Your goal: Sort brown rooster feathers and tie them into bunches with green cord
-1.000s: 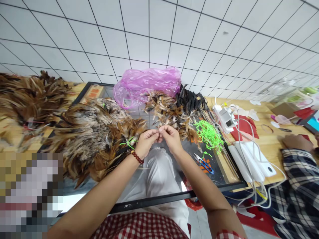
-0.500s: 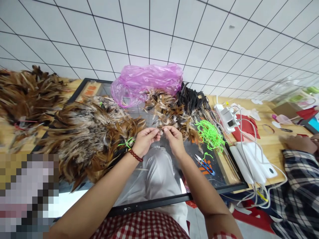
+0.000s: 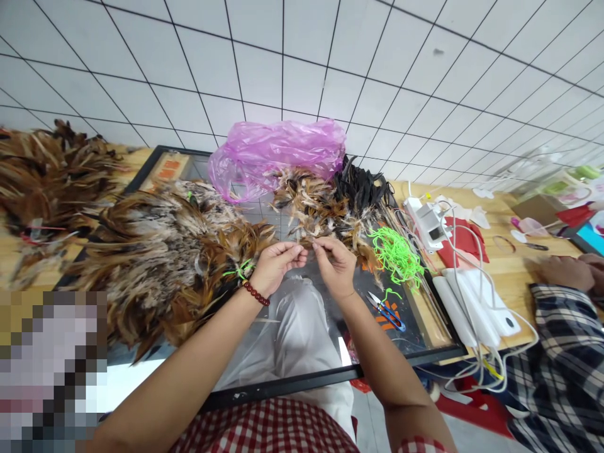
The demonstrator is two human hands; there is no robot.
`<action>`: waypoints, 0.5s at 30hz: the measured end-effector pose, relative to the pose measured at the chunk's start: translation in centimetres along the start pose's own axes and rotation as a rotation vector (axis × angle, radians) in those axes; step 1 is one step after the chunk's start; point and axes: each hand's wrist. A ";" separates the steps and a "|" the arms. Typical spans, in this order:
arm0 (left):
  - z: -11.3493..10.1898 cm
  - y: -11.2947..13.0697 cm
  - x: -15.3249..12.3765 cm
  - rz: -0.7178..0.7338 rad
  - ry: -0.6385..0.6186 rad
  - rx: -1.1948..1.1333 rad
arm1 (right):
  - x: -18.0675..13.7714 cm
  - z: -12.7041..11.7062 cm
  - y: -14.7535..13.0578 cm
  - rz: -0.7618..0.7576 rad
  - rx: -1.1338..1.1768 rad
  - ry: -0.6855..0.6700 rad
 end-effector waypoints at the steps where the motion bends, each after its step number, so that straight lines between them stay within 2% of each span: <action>1: 0.0 0.0 0.0 -0.002 -0.016 0.005 | -0.1 0.0 -0.1 -0.046 -0.029 -0.009; 10: -0.1 0.5 -0.1 0.002 -0.038 -0.110 | -0.4 -0.5 0.9 -0.381 -0.320 -0.356; 13: -0.1 0.5 -0.1 -0.011 -0.034 -0.141 | -0.1 -0.7 0.6 -0.417 -0.335 -0.436; 15: -0.1 0.5 -0.1 0.000 -0.022 -0.132 | 0.0 -0.7 0.1 -0.401 -0.290 -0.442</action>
Point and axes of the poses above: each hand's wrist, its own x-axis towards the middle knuckle, its own z-axis out of the palm, y = z × x, and after that the axes turned 7 degrees about -z, right-handed
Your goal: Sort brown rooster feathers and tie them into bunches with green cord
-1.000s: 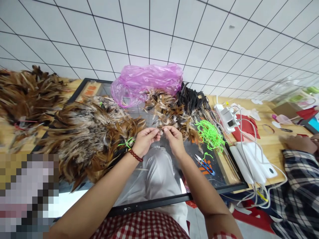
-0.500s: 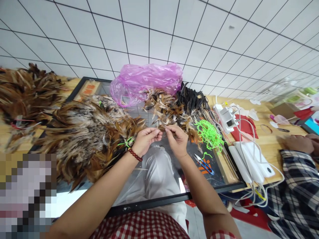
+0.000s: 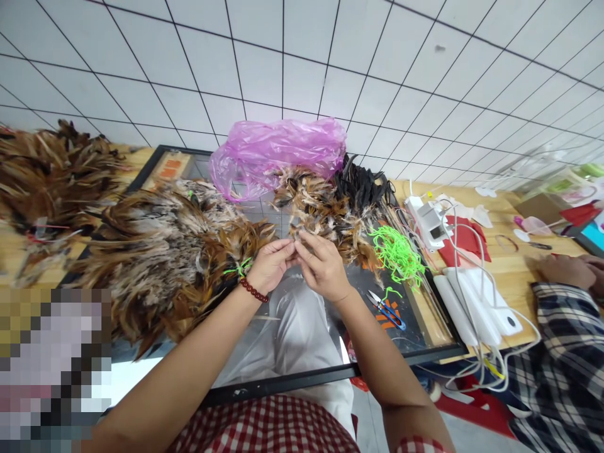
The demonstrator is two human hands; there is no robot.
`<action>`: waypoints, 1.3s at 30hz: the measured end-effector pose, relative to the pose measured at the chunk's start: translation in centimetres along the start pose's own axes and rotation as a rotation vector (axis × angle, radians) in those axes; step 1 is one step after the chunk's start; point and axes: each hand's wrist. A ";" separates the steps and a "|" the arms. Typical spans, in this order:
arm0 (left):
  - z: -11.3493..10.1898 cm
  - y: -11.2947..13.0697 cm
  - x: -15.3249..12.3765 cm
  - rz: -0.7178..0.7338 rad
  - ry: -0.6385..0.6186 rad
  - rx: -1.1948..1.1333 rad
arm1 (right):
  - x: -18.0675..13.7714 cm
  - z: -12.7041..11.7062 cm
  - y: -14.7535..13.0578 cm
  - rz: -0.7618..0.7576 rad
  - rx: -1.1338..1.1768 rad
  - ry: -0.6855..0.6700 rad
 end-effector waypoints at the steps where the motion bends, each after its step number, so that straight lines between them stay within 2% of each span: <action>1: 0.0 -0.1 0.0 0.016 0.008 0.012 | 0.1 0.0 -0.2 0.027 0.037 0.029; 3: 0.1 -0.2 -0.1 0.056 0.013 0.046 | 0.4 0.0 -0.5 0.158 0.127 0.131; 5: 0.1 -0.3 -0.1 0.082 -0.003 0.095 | 0.5 0.2 -0.5 0.355 0.250 0.228; 8: 0.2 -0.4 -0.2 0.086 -0.038 0.165 | 0.4 0.7 -0.1 0.570 0.507 0.231; 11: 0.2 -0.4 -0.3 0.074 -0.070 0.221 | 0.4 1.1 0.4 0.605 0.661 0.274; 14: 0.2 -0.5 -0.2 0.059 -0.073 0.263 | 0.5 1.3 0.5 0.573 0.645 0.370; 16: 0.2 -0.5 -0.2 0.066 -0.066 0.296 | 0.6 1.2 0.4 0.547 0.597 0.370; 20: 0.2 -0.7 -0.1 0.110 -0.043 0.352 | 0.9 0.1 0.1 0.451 0.396 0.286; 23: 0.2 -0.9 0.0 0.156 0.045 0.273 | 0.8 -1.2 0.2 0.346 0.044 0.182; 27: 0.1 -0.9 0.3 0.206 0.158 0.125 | 0.5 -2.1 0.6 0.236 -0.369 -0.120; 30: 0.0 -0.6 0.4 0.261 0.216 0.070 | 0.4 -1.9 0.8 0.186 -0.509 -0.345; 33: -0.1 -0.4 0.6 0.303 0.262 0.038 | 0.4 -1.7 0.9 0.184 -0.535 -0.447; 35: -0.1 -0.4 0.7 0.313 0.281 0.032 | 0.4 -1.8 1.1 0.219 -0.444 -0.365; 39: 0.0 -0.3 0.7 0.304 0.277 0.056 | 0.5 -1.9 1.2 0.330 0.006 0.093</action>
Point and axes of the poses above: each hand's wrist, its own x-axis towards the middle knuckle, its own z-axis out of the palm, y = z × x, and after that the axes turned 7 degrees about -z, right-handed
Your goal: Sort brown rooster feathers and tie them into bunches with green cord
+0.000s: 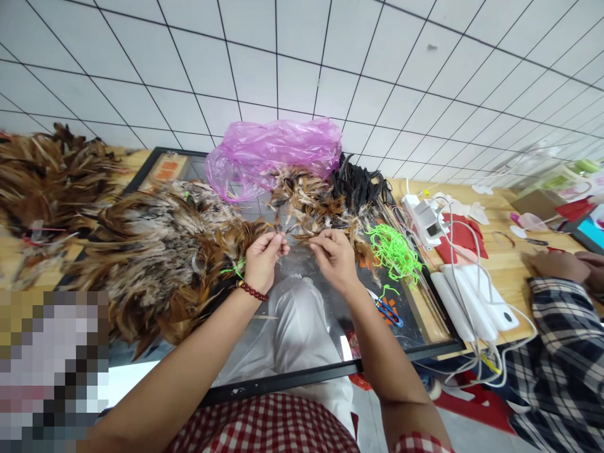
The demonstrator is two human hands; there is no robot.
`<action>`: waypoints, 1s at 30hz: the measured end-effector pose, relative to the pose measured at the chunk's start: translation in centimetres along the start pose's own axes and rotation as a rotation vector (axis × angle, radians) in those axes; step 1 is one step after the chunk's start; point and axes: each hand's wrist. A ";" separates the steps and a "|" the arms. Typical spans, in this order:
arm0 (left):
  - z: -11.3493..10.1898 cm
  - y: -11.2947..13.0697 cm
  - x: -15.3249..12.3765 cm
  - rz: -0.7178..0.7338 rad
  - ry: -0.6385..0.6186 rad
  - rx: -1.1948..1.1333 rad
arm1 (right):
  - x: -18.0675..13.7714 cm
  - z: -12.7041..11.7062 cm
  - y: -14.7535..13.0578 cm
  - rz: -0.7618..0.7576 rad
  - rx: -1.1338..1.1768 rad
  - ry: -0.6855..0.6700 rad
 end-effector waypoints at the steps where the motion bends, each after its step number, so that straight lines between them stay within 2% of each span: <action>1: 0.0 0.0 -0.1 -0.005 -0.005 0.009 | 0.0 0.1 0.0 0.055 0.141 0.087; 4: 0.1 0.2 -0.4 -0.039 -0.024 0.041 | 0.2 0.4 0.1 0.307 0.489 0.244; 6: 0.2 0.3 -0.6 -0.077 -0.059 0.066 | 0.3 0.7 0.2 0.444 0.627 0.273; 8: 0.2 0.3 -0.8 -0.106 -0.094 0.099 | 0.3 0.9 0.2 0.501 0.680 0.267; 12: 0.2 0.1 -1.1 -0.115 -0.117 0.174 | 0.2 1.2 0.2 0.544 0.724 0.222; 19: 0.1 -0.3 -0.9 -0.133 -0.139 0.245 | 0.0 1.5 0.0 0.519 0.736 0.157; 30: 0.1 -0.2 -1.1 -0.188 -0.167 0.278 | 0.0 1.6 -0.3 0.493 0.714 0.168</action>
Point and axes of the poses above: each hand's wrist, its own x-axis towards the middle knuckle, its own z-axis out of the palm, y = z × x, and after that the axes turned 7 degrees about -z, right-handed
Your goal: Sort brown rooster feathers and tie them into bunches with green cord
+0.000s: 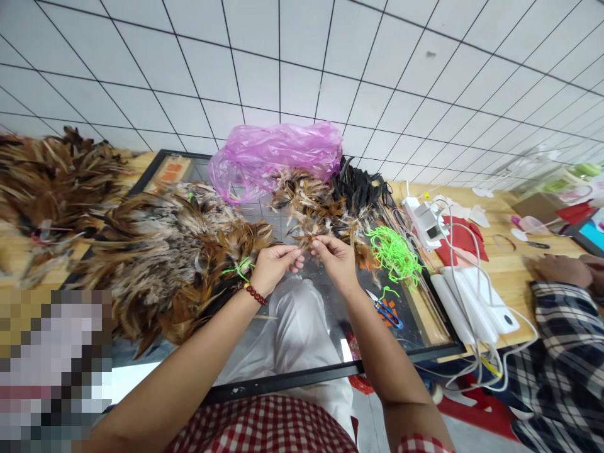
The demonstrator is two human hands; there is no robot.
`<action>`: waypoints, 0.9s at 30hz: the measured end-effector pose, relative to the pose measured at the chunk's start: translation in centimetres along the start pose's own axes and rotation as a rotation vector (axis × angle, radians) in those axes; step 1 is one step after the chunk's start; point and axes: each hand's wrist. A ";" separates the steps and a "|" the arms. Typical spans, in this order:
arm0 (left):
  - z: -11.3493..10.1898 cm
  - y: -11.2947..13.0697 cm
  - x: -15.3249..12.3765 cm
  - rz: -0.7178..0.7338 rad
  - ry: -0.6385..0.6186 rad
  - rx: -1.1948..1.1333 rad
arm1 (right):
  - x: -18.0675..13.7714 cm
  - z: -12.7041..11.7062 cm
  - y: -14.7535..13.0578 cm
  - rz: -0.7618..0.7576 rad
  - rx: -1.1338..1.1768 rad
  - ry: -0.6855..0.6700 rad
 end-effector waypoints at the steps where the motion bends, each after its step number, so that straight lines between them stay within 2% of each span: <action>1: 0.0 0.0 0.0 0.006 0.006 -0.013 | 0.0 0.1 0.0 0.008 0.009 -0.014; 6: -0.1 0.5 -0.2 -0.012 -0.036 -0.094 | -0.2 0.4 0.3 0.079 0.027 -0.133; 11: -0.1 0.6 -0.5 -0.086 -0.154 -0.023 | -0.4 0.5 0.5 -0.092 -0.104 -0.133; 15: 0.1 0.4 -0.6 -0.059 -0.165 0.021 | -0.2 -0.1 0.6 -0.184 -0.210 -0.142; 17: 0.0 0.5 -0.6 -0.020 -0.118 -0.032 | 0.0 -0.6 0.5 -0.244 -0.378 -0.116; 19: -0.1 0.7 -0.4 0.014 -0.043 -0.108 | 0.1 -1.1 0.4 -0.322 -0.671 -0.121; 23: -0.5 1.0 0.1 0.066 0.089 -0.208 | 0.1 -1.4 0.1 -0.386 -1.245 -0.283; 25: -0.5 1.1 0.3 0.079 0.139 -0.244 | 0.0 -1.4 -0.2 -0.392 -1.360 -0.350; 27: -0.6 1.1 0.5 0.078 0.167 -0.265 | -0.1 -1.4 -0.6 -0.414 -1.375 -0.406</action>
Point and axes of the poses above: each hand's wrist, its own x-axis towards the middle knuckle, its own z-axis out of the palm, y = z × x, and after that the axes turned 7 degrees about -z, right-handed
